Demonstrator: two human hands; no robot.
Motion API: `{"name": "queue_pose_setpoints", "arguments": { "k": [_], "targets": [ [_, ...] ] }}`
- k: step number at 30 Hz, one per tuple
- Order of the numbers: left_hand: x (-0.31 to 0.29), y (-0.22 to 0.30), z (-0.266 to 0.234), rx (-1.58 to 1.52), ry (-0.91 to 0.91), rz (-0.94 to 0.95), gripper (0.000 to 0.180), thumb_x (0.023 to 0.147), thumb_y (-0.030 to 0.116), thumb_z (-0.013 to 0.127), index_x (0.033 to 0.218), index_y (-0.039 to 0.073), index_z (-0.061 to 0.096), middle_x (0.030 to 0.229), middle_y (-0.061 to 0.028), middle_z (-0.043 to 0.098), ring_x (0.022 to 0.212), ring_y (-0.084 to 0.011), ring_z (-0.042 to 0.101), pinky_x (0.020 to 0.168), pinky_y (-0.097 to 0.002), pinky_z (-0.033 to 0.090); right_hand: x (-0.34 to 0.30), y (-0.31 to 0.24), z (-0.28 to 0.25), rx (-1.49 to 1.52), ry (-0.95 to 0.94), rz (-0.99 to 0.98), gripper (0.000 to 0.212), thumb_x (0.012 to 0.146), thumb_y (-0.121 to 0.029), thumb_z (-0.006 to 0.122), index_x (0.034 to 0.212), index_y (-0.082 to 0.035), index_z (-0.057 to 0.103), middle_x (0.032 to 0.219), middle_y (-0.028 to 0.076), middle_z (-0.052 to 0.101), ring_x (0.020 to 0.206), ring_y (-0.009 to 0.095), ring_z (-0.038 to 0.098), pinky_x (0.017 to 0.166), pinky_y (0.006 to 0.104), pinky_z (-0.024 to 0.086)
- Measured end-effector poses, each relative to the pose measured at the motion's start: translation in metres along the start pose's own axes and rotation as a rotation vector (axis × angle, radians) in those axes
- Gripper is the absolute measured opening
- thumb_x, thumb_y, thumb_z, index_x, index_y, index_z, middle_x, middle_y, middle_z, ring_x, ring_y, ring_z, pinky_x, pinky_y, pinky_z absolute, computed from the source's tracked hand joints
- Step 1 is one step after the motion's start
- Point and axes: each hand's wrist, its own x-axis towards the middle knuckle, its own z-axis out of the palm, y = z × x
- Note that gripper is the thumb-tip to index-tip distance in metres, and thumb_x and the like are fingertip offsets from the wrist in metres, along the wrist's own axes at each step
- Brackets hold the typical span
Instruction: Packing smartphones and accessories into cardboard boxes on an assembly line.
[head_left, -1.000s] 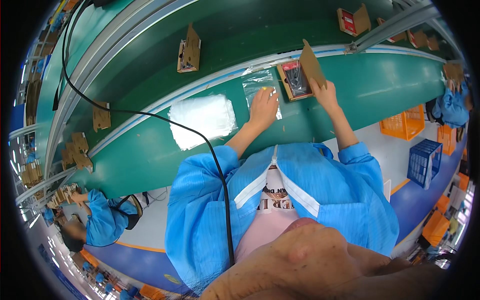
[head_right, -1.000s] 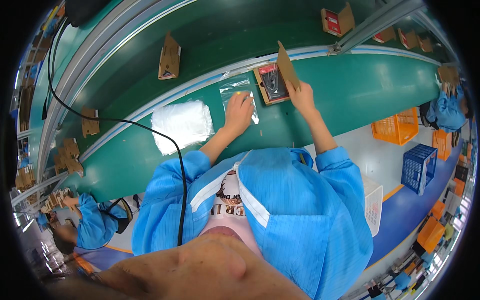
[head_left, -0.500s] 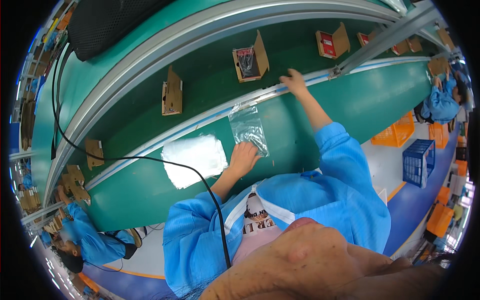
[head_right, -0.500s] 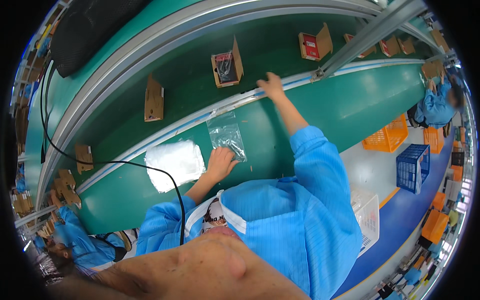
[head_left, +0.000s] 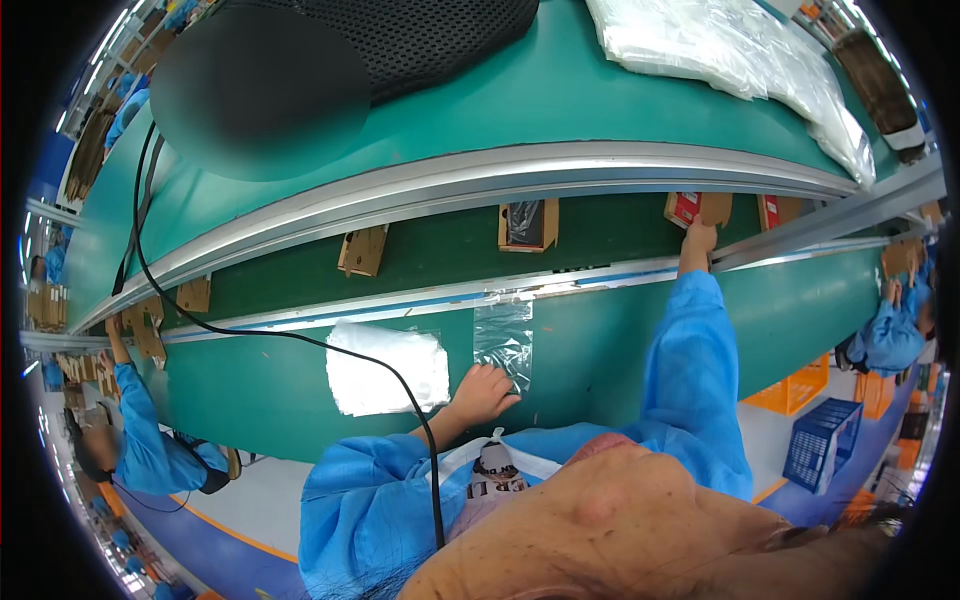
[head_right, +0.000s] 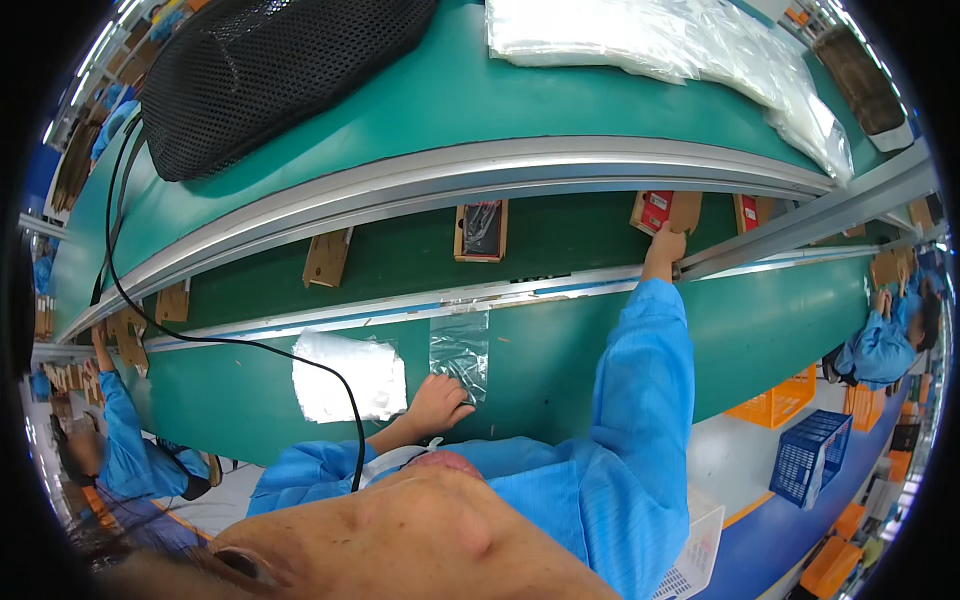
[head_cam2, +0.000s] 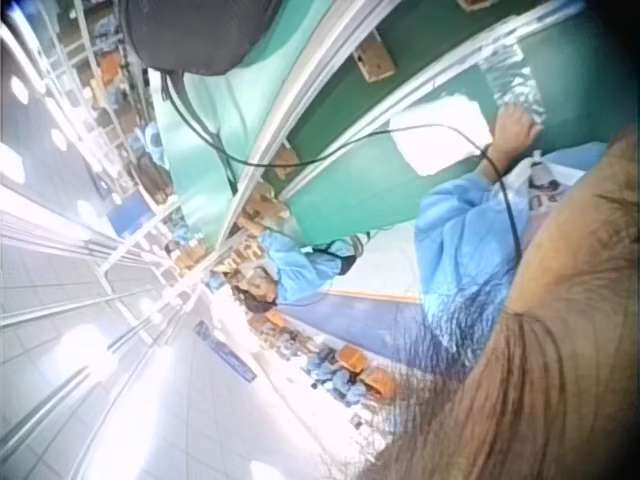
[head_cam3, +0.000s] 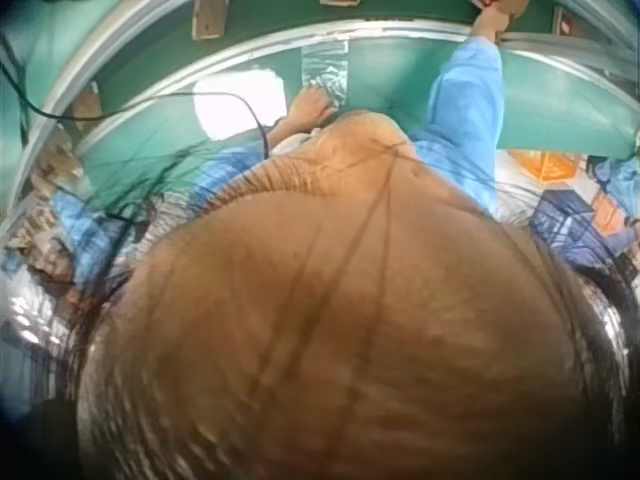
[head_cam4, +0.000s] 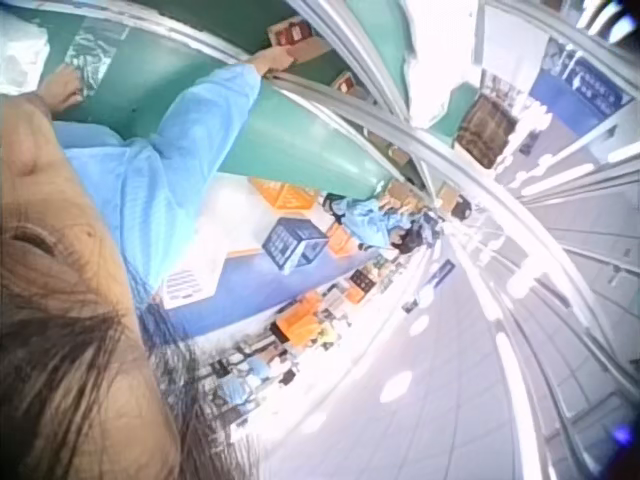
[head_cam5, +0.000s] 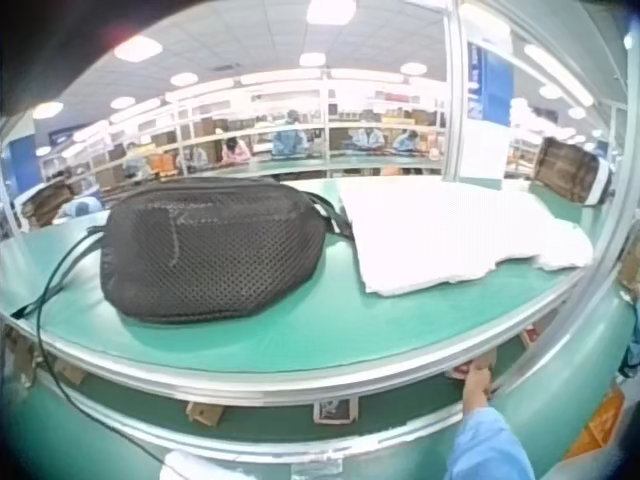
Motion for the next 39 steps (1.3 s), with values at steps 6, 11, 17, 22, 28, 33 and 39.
{"name": "queue_pose_setpoints", "arguments": {
  "k": [6,11,17,22,28,33,39],
  "targets": [
    [0.002,-0.001,0.009,0.095,-0.006,0.014,0.015,0.081,0.023,0.061,0.083,0.009,0.058,0.081,-0.0074,0.052,0.079,-0.0259,0.050,0.069,-0.0390,0.037,-0.063,-0.012,-0.029,0.011,0.095,-0.394,0.038,0.089,-0.035,0.052,0.097,0.000,0.065,0.086,0.024,0.065,0.081,0.042,0.062,0.070,0.0483,0.049],
    [-0.003,0.005,0.004,0.065,-0.021,-0.095,0.018,0.084,0.025,0.056,0.086,0.008,0.059,0.086,-0.0088,0.054,0.086,-0.0274,0.050,0.077,-0.0406,0.038,-0.159,-0.049,-0.157,0.066,-0.184,-0.714,0.029,0.090,-0.022,0.052,0.113,-0.005,0.061,0.103,0.021,0.060,0.092,0.038,0.059,0.077,0.0398,0.048],
    [-0.004,0.007,-0.011,-0.050,-0.102,-0.041,0.020,0.080,0.014,0.061,0.097,0.003,0.059,0.097,-0.0130,0.053,0.094,-0.0316,0.050,0.082,-0.0415,0.041,-0.253,0.015,-0.231,-0.399,-0.174,-1.165,0.050,0.077,-0.007,0.054,0.127,-0.015,0.054,0.117,0.014,0.049,0.101,0.031,0.050,0.083,0.0382,0.045],
    [-0.013,-0.002,-0.005,0.055,-0.097,0.007,0.023,0.076,0.008,0.062,0.097,0.003,0.055,0.095,-0.0155,0.052,0.091,-0.0339,0.050,0.081,-0.0408,0.043,-0.289,0.026,-0.261,-0.390,-0.235,-1.064,0.051,0.079,-0.010,0.058,0.128,-0.021,0.052,0.122,0.013,0.051,0.101,0.030,0.054,0.082,0.0392,0.046],
    [-0.010,-0.002,0.012,0.171,-0.005,-0.011,0.011,0.079,0.006,0.057,0.089,0.003,0.054,0.087,-0.0140,0.054,0.085,-0.0321,0.052,0.075,-0.0409,0.044,-0.247,0.090,-0.250,0.116,-0.111,-0.524,0.032,0.091,-0.020,0.054,0.122,-0.010,0.055,0.100,0.018,0.062,0.079,0.024,0.065,0.066,0.0342,0.053],
    [-0.011,0.017,0.002,0.131,0.064,-0.100,0.012,0.080,0.009,0.059,0.089,0.003,0.055,0.087,-0.0138,0.054,0.085,-0.0318,0.052,0.075,-0.0410,0.044,-0.268,0.075,-0.283,-0.357,-0.826,0.034,0.039,0.088,-0.037,0.055,0.079,0.001,0.059,0.073,0.018,0.065,0.055,0.033,0.062,0.063,0.0404,0.051],
    [-0.023,0.003,0.003,0.121,-0.002,-0.037,0.014,0.077,0.011,0.063,0.087,0.003,0.057,0.089,-0.0131,0.054,0.087,-0.0317,0.053,0.076,-0.0406,0.044,-0.311,-0.014,-0.214,-0.312,-0.470,-0.678,0.060,0.081,-0.040,0.064,0.127,-0.007,0.044,0.108,0.026,0.055,0.087,0.042,0.058,0.078,0.0459,0.048]
  ]
}}
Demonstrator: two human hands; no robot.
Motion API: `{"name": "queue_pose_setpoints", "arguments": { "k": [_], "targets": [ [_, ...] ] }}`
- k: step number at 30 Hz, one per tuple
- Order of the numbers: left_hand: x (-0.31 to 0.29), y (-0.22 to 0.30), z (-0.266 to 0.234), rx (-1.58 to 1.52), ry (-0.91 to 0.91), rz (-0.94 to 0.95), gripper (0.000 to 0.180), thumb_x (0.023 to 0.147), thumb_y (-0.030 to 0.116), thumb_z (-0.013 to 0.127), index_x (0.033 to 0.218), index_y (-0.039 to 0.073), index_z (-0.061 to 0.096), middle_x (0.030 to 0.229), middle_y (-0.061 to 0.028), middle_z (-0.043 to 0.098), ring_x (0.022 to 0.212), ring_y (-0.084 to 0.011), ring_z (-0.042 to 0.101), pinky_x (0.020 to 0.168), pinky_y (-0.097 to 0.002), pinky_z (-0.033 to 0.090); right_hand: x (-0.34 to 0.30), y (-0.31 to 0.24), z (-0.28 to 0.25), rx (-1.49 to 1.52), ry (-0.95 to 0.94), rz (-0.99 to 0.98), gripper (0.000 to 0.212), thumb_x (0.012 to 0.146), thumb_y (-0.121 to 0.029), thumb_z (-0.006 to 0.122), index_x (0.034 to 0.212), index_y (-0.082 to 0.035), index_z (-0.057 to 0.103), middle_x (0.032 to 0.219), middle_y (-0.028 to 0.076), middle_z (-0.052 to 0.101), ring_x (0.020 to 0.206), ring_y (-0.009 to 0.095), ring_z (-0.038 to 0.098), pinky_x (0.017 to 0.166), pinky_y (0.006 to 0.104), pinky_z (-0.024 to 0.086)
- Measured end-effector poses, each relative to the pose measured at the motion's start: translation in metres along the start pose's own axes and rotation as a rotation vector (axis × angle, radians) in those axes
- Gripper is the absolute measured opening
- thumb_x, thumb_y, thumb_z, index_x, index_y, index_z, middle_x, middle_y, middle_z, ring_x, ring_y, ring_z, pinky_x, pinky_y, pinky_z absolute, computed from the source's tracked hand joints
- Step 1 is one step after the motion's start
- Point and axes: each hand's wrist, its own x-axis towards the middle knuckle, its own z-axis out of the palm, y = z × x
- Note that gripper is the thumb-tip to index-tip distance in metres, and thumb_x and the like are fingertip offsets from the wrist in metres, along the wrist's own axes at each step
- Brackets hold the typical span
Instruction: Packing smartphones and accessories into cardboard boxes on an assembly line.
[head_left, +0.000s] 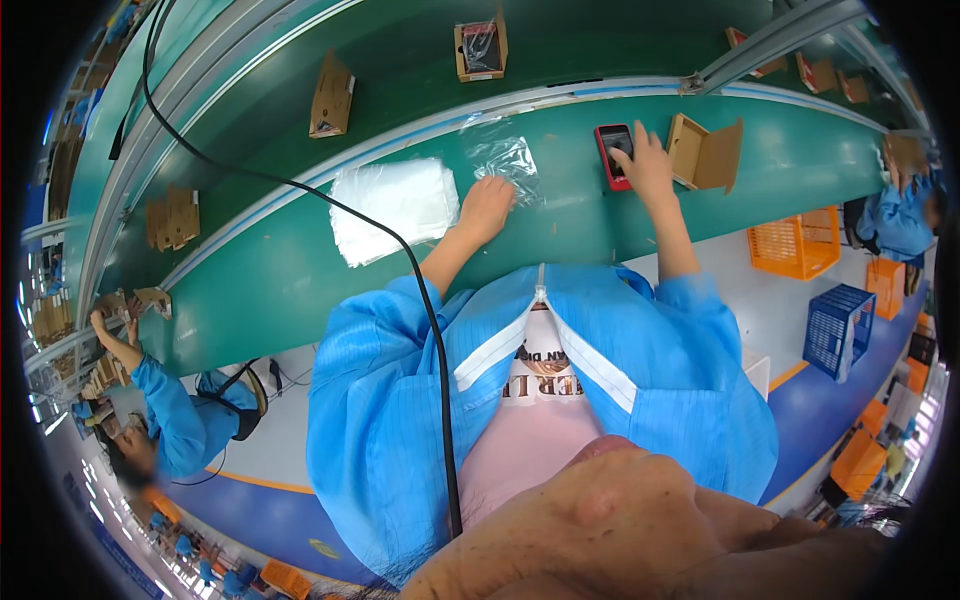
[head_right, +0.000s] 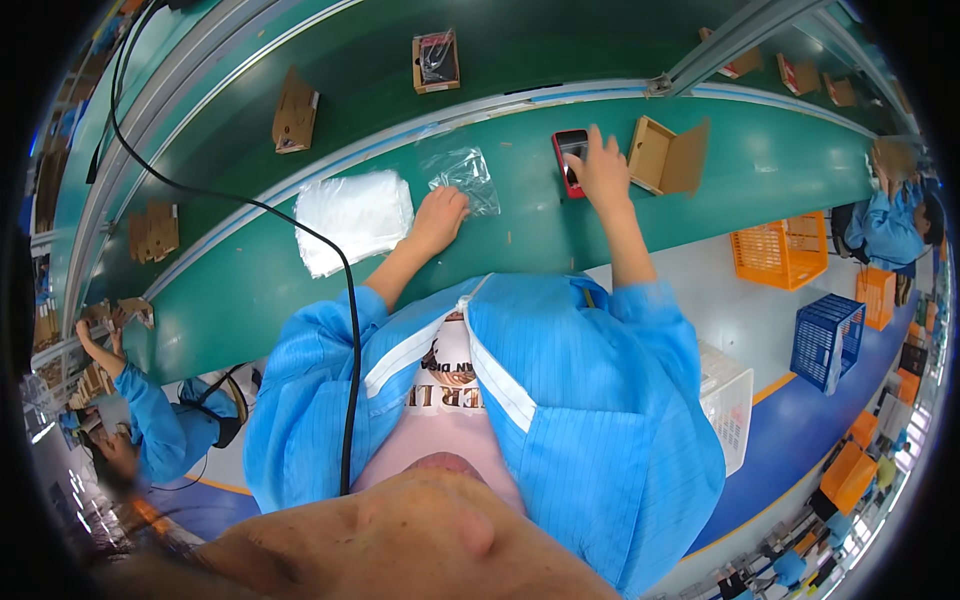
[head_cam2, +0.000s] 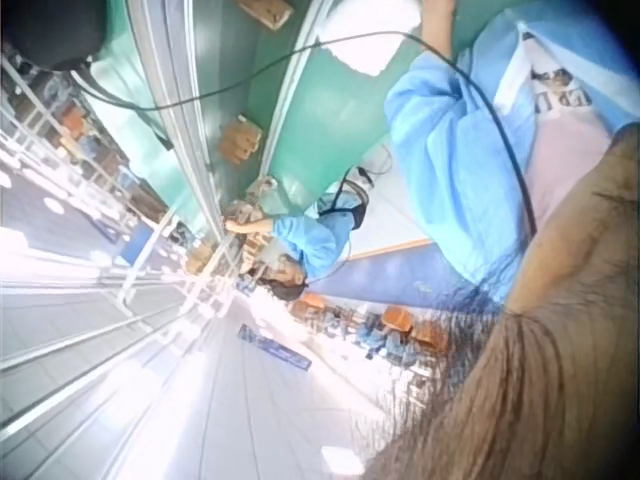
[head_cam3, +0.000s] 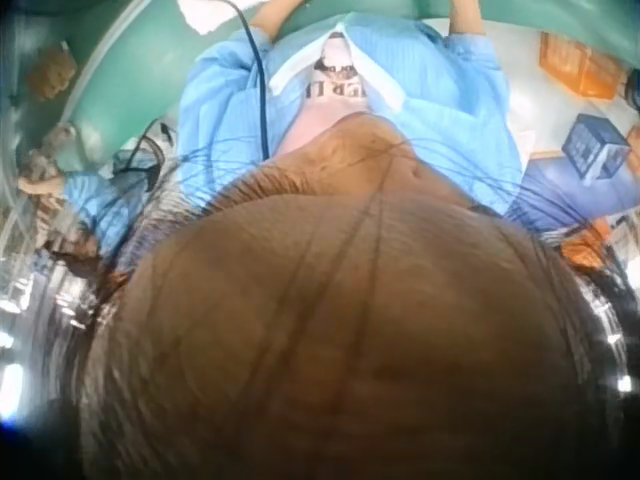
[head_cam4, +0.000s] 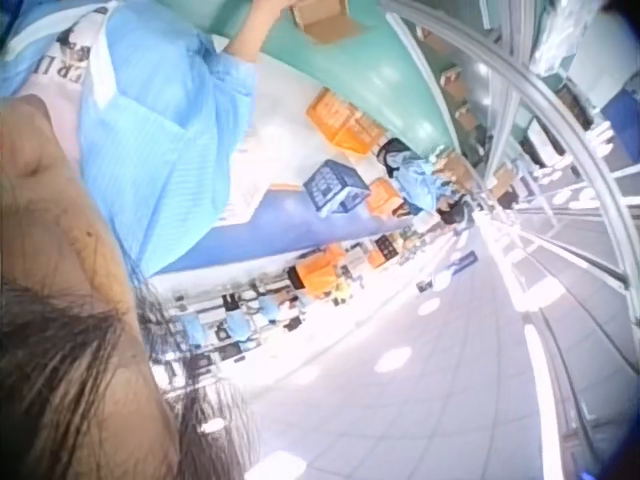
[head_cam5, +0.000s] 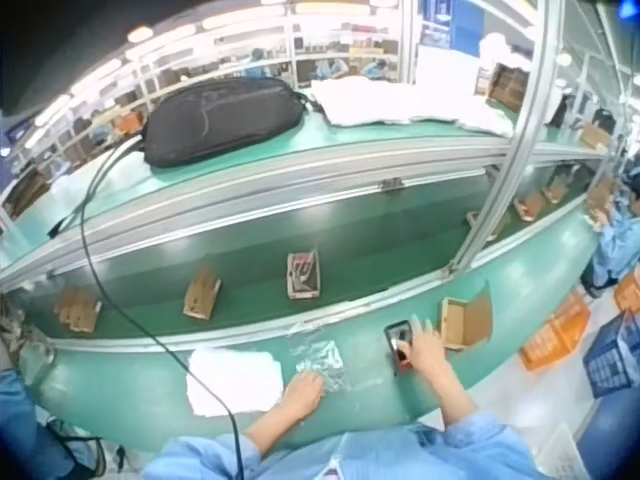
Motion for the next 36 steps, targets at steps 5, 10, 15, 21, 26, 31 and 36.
{"name": "queue_pose_setpoints", "arguments": {
  "k": [5,10,15,21,26,31,36],
  "targets": [
    [0.006,0.003,0.015,-0.010,0.063,0.000,0.010,0.078,0.011,0.060,0.084,0.003,0.058,0.086,-0.0138,0.055,0.085,-0.0317,0.054,0.073,-0.0409,0.046,0.044,-0.015,0.031,-0.201,-0.348,0.093,0.079,0.073,-0.040,0.070,0.141,-0.020,0.034,0.125,0.026,0.045,0.106,0.044,0.051,0.090,0.0502,0.045],
    [0.000,0.016,0.020,-0.045,0.118,-0.232,0.008,0.082,0.010,0.057,0.085,0.003,0.059,0.082,-0.0140,0.056,0.083,-0.0333,0.055,0.073,-0.0422,0.047,0.032,-0.027,-0.003,0.581,-0.274,0.157,0.050,0.077,-0.042,0.069,0.105,-0.001,0.063,0.088,0.015,0.063,0.073,0.022,0.066,0.051,0.0274,0.054],
    [0.014,0.015,0.022,-0.213,0.133,-0.312,0.011,0.084,0.013,0.057,0.084,0.003,0.062,0.082,-0.0164,0.060,0.080,-0.0359,0.058,0.070,-0.0445,0.047,-0.043,-0.052,-0.014,1.316,-0.218,0.332,0.031,0.092,-0.024,0.057,0.104,0.004,0.054,0.093,0.010,0.062,0.070,0.015,0.063,0.056,0.0258,0.056],
    [0.027,0.002,0.029,-0.321,0.173,-0.449,0.016,0.085,0.015,0.056,0.083,0.002,0.065,0.080,-0.0188,0.064,0.075,-0.0372,0.061,0.067,-0.0440,0.048,-0.102,-0.058,0.039,0.786,-0.029,0.002,0.021,0.087,-0.020,0.063,0.100,-0.003,0.060,0.088,0.008,0.058,0.071,0.018,0.055,0.067,0.0273,0.048],
    [0.028,0.011,0.026,-0.392,0.281,-0.603,0.016,0.086,0.015,0.055,0.084,0.003,0.065,0.081,-0.0184,0.064,0.074,-0.0370,0.061,0.066,-0.0419,0.048,-0.108,-0.061,0.018,0.316,0.042,-0.326,0.023,0.083,-0.025,0.066,0.090,-0.004,0.061,0.085,0.010,0.058,0.072,0.028,0.056,0.063,0.0345,0.046],
    [0.023,0.013,0.018,-0.349,0.357,-0.567,0.013,0.086,0.014,0.055,0.084,0.003,0.063,0.079,-0.0202,0.061,0.080,-0.0387,0.059,0.070,-0.0462,0.046,-0.101,-0.074,0.013,0.534,-0.053,-0.102,0.024,0.082,-0.028,0.067,0.087,-0.005,0.061,0.077,0.010,0.058,0.071,0.025,0.058,0.063,0.0319,0.048],
    [0.027,0.009,0.023,-0.279,0.384,-0.580,0.013,0.085,0.014,0.056,0.083,0.002,0.062,0.077,-0.0207,0.062,0.075,-0.0392,0.060,0.067,-0.0464,0.046,-0.097,-0.085,0.024,0.908,-0.149,0.116,0.028,0.084,-0.030,0.066,0.088,-0.003,0.060,0.072,0.013,0.056,0.067,0.029,0.058,0.062,0.0368,0.046]
  ]
}}
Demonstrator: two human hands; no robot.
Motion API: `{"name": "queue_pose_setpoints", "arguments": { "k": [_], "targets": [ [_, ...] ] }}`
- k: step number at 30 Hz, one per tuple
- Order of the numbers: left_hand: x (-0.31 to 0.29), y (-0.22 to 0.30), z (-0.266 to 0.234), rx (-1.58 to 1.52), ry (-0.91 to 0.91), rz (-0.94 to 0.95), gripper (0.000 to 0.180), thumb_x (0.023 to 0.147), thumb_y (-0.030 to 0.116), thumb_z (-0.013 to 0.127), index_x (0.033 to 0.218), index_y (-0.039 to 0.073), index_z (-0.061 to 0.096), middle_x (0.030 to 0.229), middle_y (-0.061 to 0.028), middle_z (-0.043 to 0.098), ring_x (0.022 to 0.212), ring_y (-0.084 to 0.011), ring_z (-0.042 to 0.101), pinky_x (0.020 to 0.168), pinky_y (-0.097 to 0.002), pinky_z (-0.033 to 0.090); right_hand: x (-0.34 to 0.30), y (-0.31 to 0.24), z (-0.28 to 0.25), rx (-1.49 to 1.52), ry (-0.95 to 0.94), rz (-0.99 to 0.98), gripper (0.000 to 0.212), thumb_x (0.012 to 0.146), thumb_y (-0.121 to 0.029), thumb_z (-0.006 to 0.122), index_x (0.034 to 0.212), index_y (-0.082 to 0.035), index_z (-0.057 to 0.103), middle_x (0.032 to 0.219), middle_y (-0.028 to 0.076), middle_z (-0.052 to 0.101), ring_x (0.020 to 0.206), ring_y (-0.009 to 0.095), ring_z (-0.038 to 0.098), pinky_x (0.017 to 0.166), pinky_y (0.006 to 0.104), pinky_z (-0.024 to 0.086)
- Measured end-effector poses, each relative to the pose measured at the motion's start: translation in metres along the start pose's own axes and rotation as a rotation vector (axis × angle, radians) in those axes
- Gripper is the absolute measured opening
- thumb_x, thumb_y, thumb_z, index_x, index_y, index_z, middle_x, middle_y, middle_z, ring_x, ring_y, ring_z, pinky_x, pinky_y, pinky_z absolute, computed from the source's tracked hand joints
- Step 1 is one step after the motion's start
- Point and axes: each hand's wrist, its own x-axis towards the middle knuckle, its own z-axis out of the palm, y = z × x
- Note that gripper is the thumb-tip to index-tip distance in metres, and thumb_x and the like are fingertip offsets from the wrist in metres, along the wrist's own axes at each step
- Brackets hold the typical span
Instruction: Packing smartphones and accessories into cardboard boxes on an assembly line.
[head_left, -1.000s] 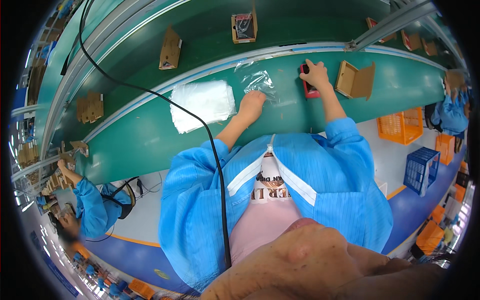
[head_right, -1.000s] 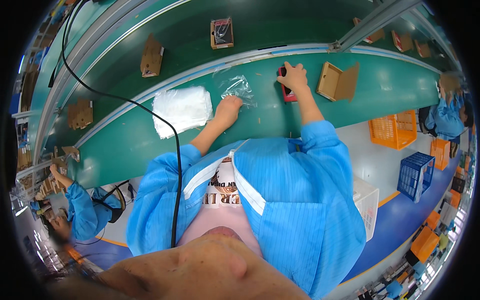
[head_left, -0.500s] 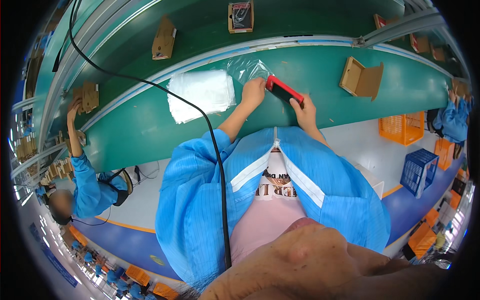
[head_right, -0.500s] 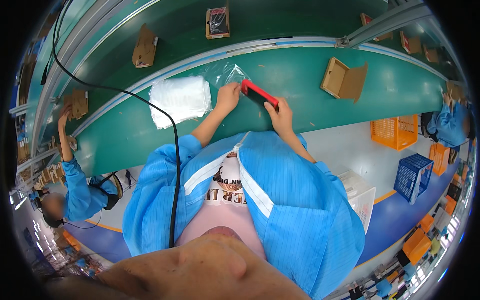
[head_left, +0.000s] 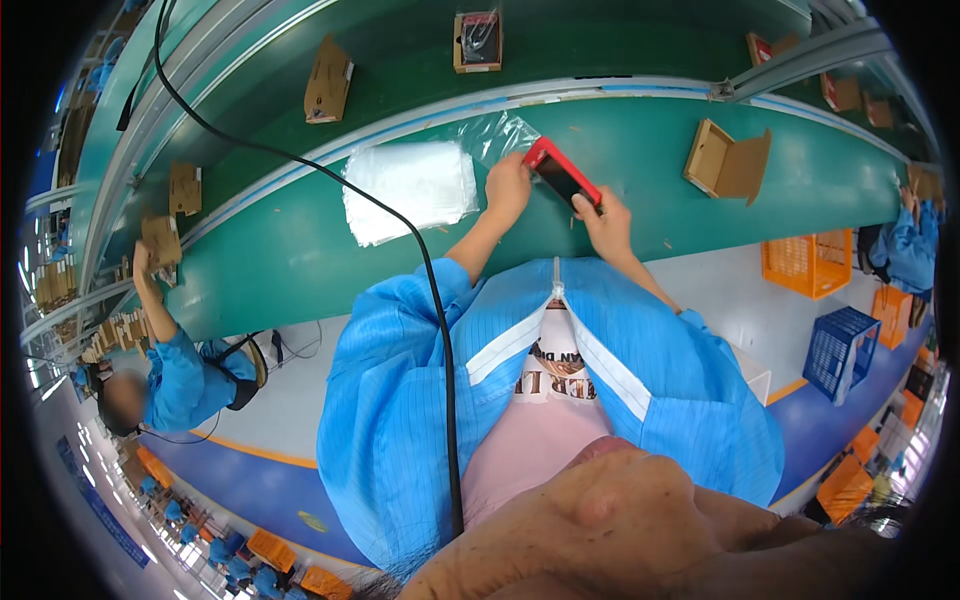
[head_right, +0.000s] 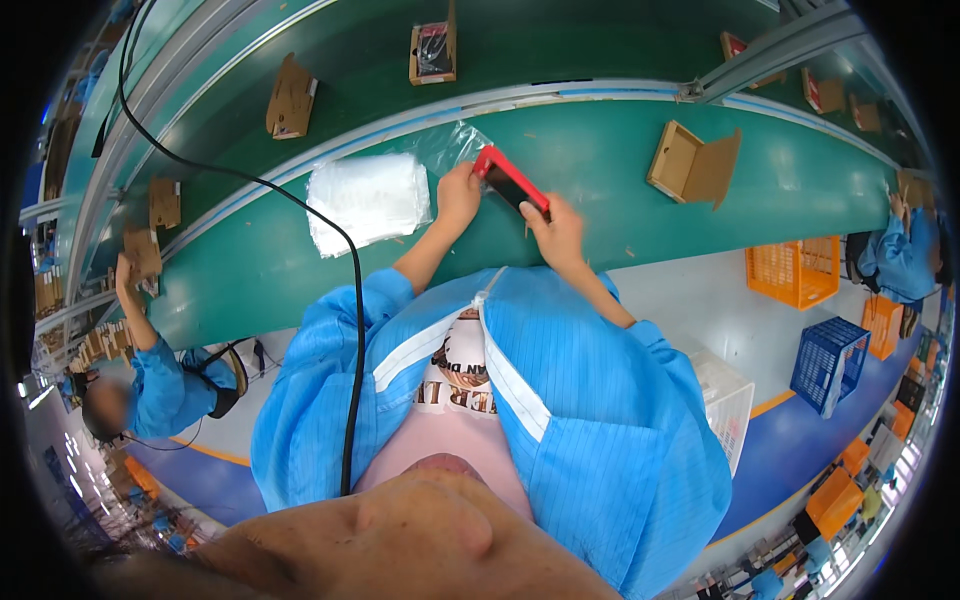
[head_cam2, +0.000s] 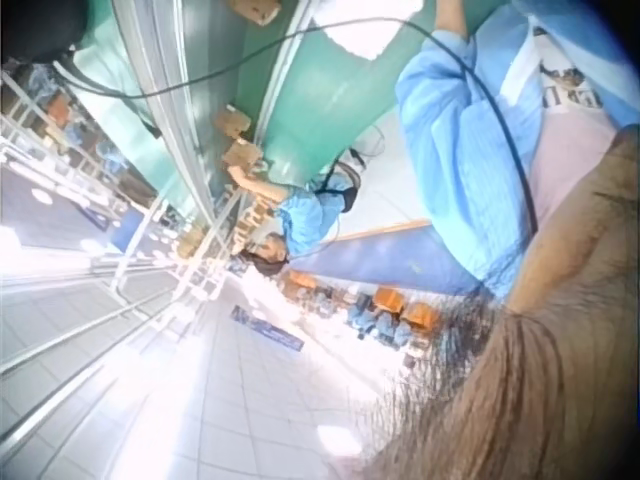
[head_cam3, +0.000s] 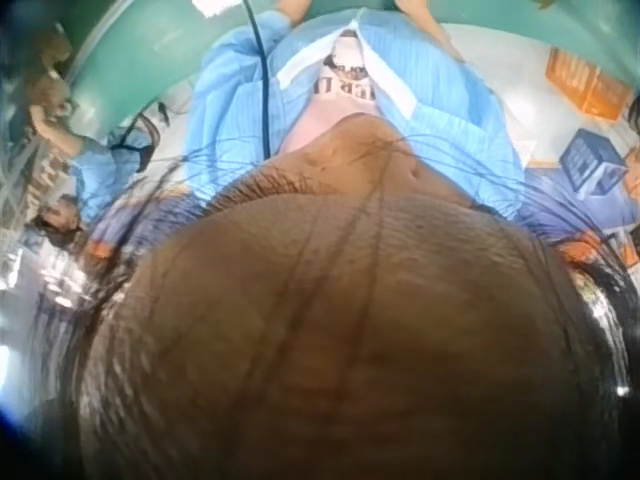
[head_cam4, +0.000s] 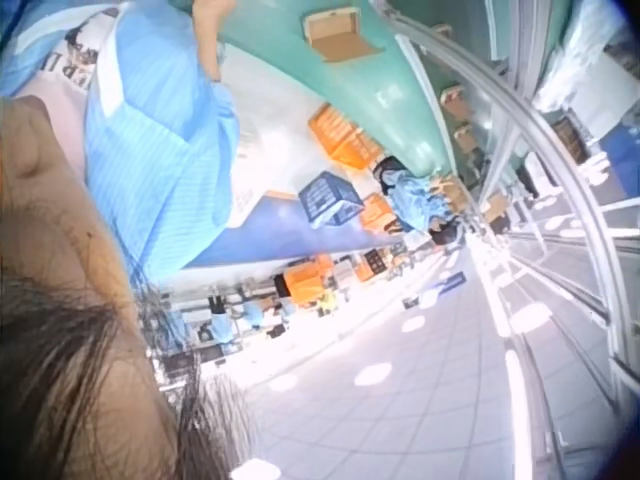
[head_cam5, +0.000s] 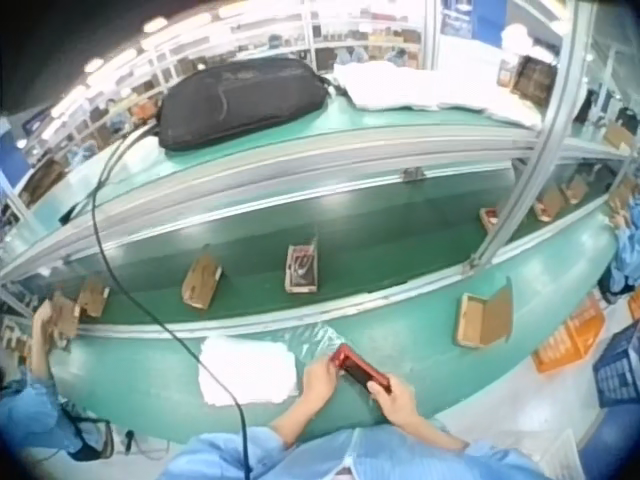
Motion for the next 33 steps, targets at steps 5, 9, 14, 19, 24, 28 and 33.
{"name": "queue_pose_setpoints", "arguments": {
  "k": [5,9,14,19,24,28,33],
  "targets": [
    [0.014,-0.008,-0.006,-0.189,0.020,-0.255,0.013,0.084,0.013,0.058,0.084,0.002,0.062,0.075,-0.0197,0.063,0.069,-0.0380,0.061,0.064,-0.0435,0.047,0.007,0.007,0.005,-0.571,-0.025,-0.391,0.024,0.083,-0.028,0.064,0.084,-0.005,0.056,0.080,0.013,0.055,0.077,0.032,0.055,0.065,0.0420,0.046],
    [0.007,0.001,-0.016,-0.250,0.090,-0.271,0.012,0.085,0.012,0.056,0.085,0.002,0.062,0.079,-0.0178,0.063,0.073,-0.0360,0.061,0.065,-0.0443,0.047,0.008,-0.019,0.004,-0.720,-0.080,-0.469,0.023,0.082,-0.028,0.065,0.083,-0.007,0.056,0.079,0.012,0.054,0.073,0.032,0.055,0.059,0.0440,0.047],
    [0.004,0.025,-0.041,0.188,0.155,0.478,0.012,0.076,0.005,0.057,0.087,0.007,0.060,0.078,-0.0095,0.056,0.074,-0.0276,0.058,0.060,-0.0388,0.048,0.035,-0.058,0.004,0.002,-0.322,0.446,0.031,0.088,-0.034,0.061,0.083,-0.004,0.055,0.078,0.009,0.061,0.063,0.015,0.061,0.051,0.0297,0.047],
    [0.000,0.058,-0.056,0.104,0.073,0.596,0.014,0.072,0.002,0.061,0.086,0.006,0.059,0.073,-0.0090,0.054,0.070,-0.0273,0.057,0.057,-0.0375,0.047,0.020,-0.040,-0.003,0.894,-0.357,0.555,0.052,0.092,-0.042,0.054,0.119,0.002,0.046,0.103,0.013,0.059,0.081,0.021,0.064,0.076,0.0284,0.055],
    [-0.002,0.103,-0.056,0.002,-0.031,0.674,0.015,0.072,0.004,0.060,0.086,0.006,0.059,0.072,-0.0082,0.054,0.068,-0.0275,0.057,0.056,-0.0372,0.047,0.023,-0.049,-0.001,1.062,-0.062,0.819,0.056,0.093,-0.046,0.050,0.122,0.002,0.045,0.100,0.012,0.059,0.086,0.027,0.063,0.085,0.0405,0.052],
    [-0.028,0.100,-0.050,-0.074,-0.185,0.748,0.012,0.074,0.008,0.060,0.087,0.006,0.060,0.077,-0.0081,0.057,0.068,-0.0261,0.057,0.056,-0.0346,0.048,0.030,-0.050,0.005,1.201,-0.178,0.645,0.039,0.092,-0.031,0.057,0.112,0.002,0.050,0.087,0.013,0.062,0.079,0.024,0.064,0.065,0.0349,0.055],
    [-0.014,0.068,-0.057,-0.867,-0.327,-0.608,0.034,0.093,0.035,0.055,0.106,0.003,0.055,0.091,-0.0077,0.061,0.076,-0.0147,0.057,0.069,-0.0318,0.049,0.034,-0.040,-0.007,0.999,-0.108,0.491,0.039,0.087,-0.005,0.060,0.119,0.004,0.040,0.096,0.017,0.061,0.069,0.023,0.064,0.050,0.0280,0.050]
  ]
}}
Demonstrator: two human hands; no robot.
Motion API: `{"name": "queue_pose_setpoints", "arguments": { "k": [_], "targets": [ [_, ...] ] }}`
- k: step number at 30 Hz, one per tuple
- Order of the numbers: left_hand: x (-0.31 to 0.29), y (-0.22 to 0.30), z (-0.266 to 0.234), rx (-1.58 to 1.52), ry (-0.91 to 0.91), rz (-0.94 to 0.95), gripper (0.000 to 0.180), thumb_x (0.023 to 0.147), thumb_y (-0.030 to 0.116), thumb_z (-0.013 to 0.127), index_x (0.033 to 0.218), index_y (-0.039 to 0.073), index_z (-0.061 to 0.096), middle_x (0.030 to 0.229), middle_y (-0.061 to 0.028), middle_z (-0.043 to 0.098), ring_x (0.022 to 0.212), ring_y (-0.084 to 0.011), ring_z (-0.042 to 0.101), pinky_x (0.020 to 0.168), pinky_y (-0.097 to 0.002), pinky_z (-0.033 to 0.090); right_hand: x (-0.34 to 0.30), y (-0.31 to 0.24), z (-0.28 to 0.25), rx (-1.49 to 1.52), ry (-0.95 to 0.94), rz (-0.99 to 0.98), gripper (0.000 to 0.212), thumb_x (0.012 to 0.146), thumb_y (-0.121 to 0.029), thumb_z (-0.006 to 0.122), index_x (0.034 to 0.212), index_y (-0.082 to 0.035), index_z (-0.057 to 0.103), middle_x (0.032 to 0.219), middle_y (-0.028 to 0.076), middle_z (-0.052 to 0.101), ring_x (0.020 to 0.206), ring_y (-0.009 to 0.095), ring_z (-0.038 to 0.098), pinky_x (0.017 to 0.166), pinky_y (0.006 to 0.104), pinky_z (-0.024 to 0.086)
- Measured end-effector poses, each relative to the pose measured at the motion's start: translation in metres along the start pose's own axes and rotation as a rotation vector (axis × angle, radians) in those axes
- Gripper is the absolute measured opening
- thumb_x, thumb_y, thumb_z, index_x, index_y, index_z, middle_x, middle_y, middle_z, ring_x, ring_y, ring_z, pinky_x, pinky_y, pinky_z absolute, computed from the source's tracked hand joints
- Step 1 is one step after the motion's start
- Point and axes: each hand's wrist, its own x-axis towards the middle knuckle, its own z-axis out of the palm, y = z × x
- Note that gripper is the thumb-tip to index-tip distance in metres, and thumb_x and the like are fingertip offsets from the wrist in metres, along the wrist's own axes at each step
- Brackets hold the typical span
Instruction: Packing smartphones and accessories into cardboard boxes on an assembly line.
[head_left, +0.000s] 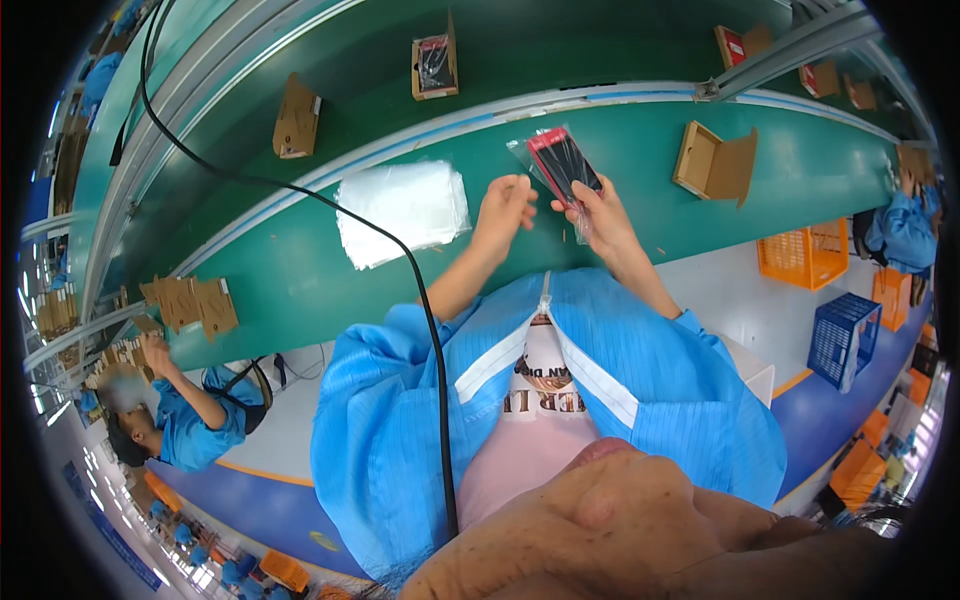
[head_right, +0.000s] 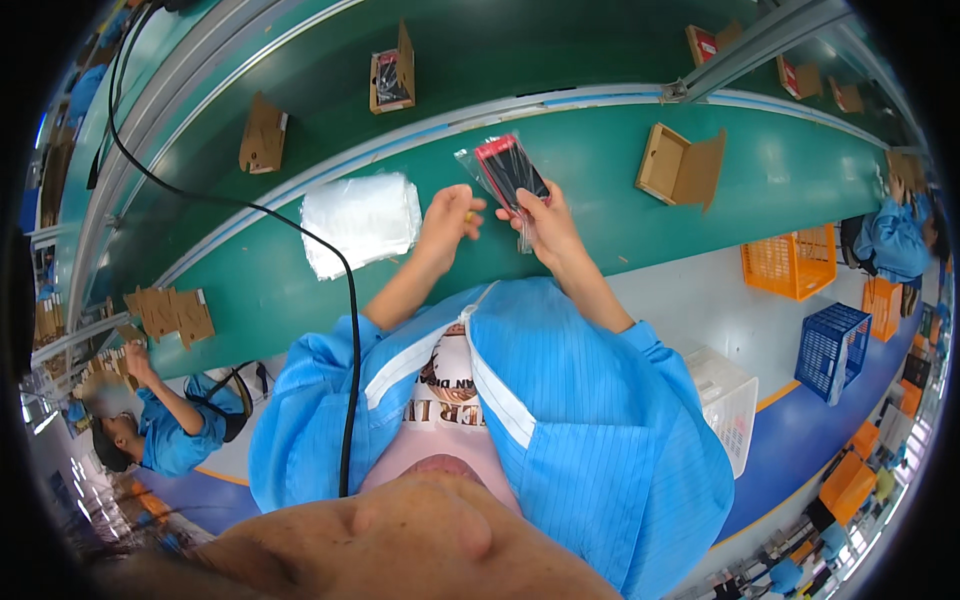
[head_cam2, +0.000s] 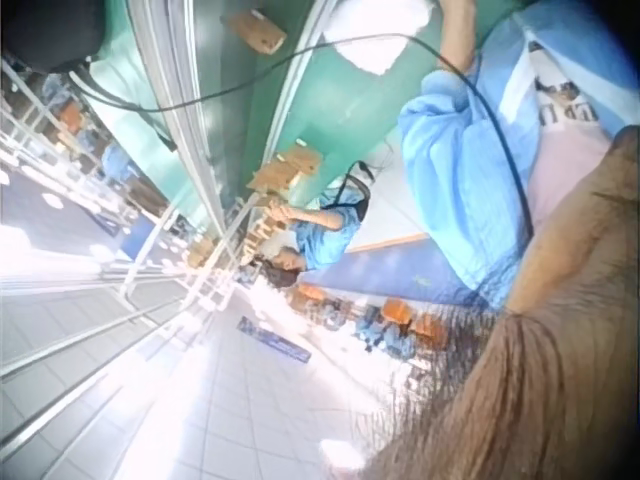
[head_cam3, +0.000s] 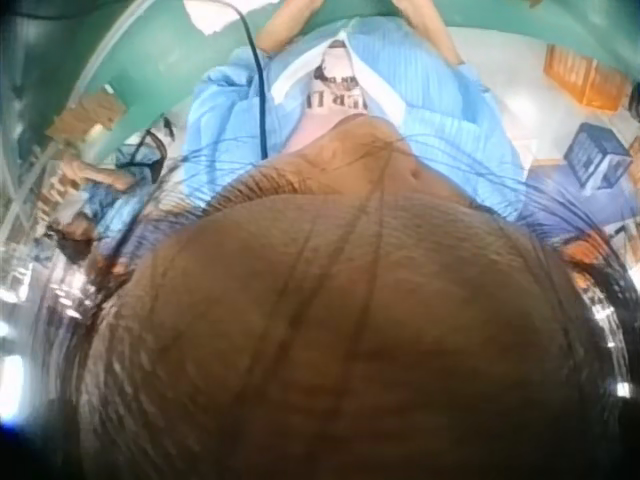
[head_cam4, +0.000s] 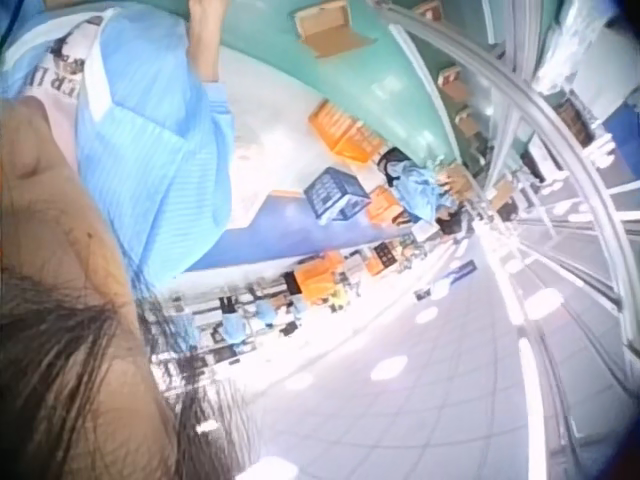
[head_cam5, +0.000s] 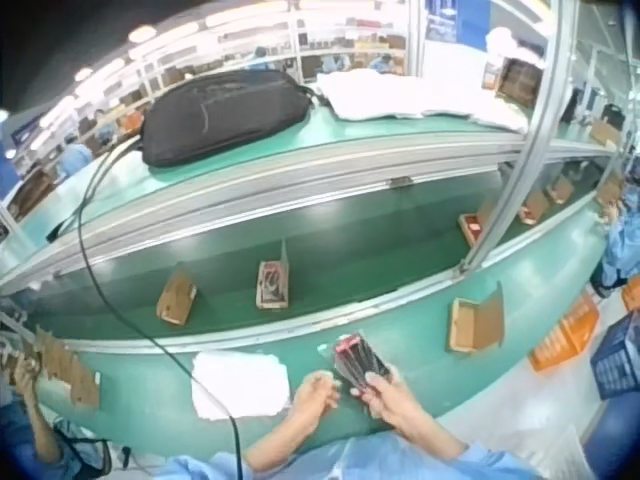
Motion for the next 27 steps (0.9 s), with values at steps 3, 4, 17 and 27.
{"name": "queue_pose_setpoints", "arguments": {
  "k": [3,4,17,27],
  "targets": [
    [0.024,-0.005,-0.005,-0.401,-0.302,-0.299,0.032,0.092,0.035,0.057,0.106,0.006,0.056,0.091,-0.0092,0.061,0.078,-0.0168,0.057,0.070,-0.0330,0.048,-0.005,-0.002,0.005,-0.104,-0.051,0.010,0.053,0.085,-0.003,0.061,0.129,-0.001,0.033,0.097,0.015,0.060,0.070,0.020,0.063,0.053,0.0260,0.048],
    [0.027,-0.006,-0.007,-0.398,-0.300,-0.306,0.032,0.092,0.035,0.057,0.106,0.006,0.056,0.091,-0.0092,0.061,0.078,-0.0168,0.057,0.070,-0.0330,0.048,-0.007,-0.003,0.002,-0.161,-0.124,0.060,0.051,0.086,-0.004,0.061,0.130,-0.002,0.035,0.101,0.014,0.060,0.072,0.020,0.064,0.053,0.0235,0.047],
    [0.043,0.026,-0.014,-0.418,0.094,0.222,0.021,0.093,0.017,0.057,0.113,0.012,0.052,0.103,-0.0011,0.061,0.085,-0.0127,0.057,0.074,-0.0309,0.047,0.000,-0.074,-0.248,-1.185,1.124,-0.815,0.064,0.077,-0.023,0.074,0.123,0.007,0.041,0.118,0.018,0.056,0.093,0.027,0.061,0.059,0.0387,0.051],
    [0.055,0.023,0.030,0.477,0.236,1.130,0.021,0.081,0.007,0.065,0.101,0.004,0.060,0.102,-0.0073,0.057,0.095,-0.0231,0.056,0.083,-0.0319,0.045,0.034,0.017,-0.082,-1.191,0.414,-0.767,0.023,0.087,-0.019,0.060,0.080,0.003,0.059,0.065,0.025,0.057,0.060,0.045,0.056,0.053,0.0470,0.045]
  ]
}}
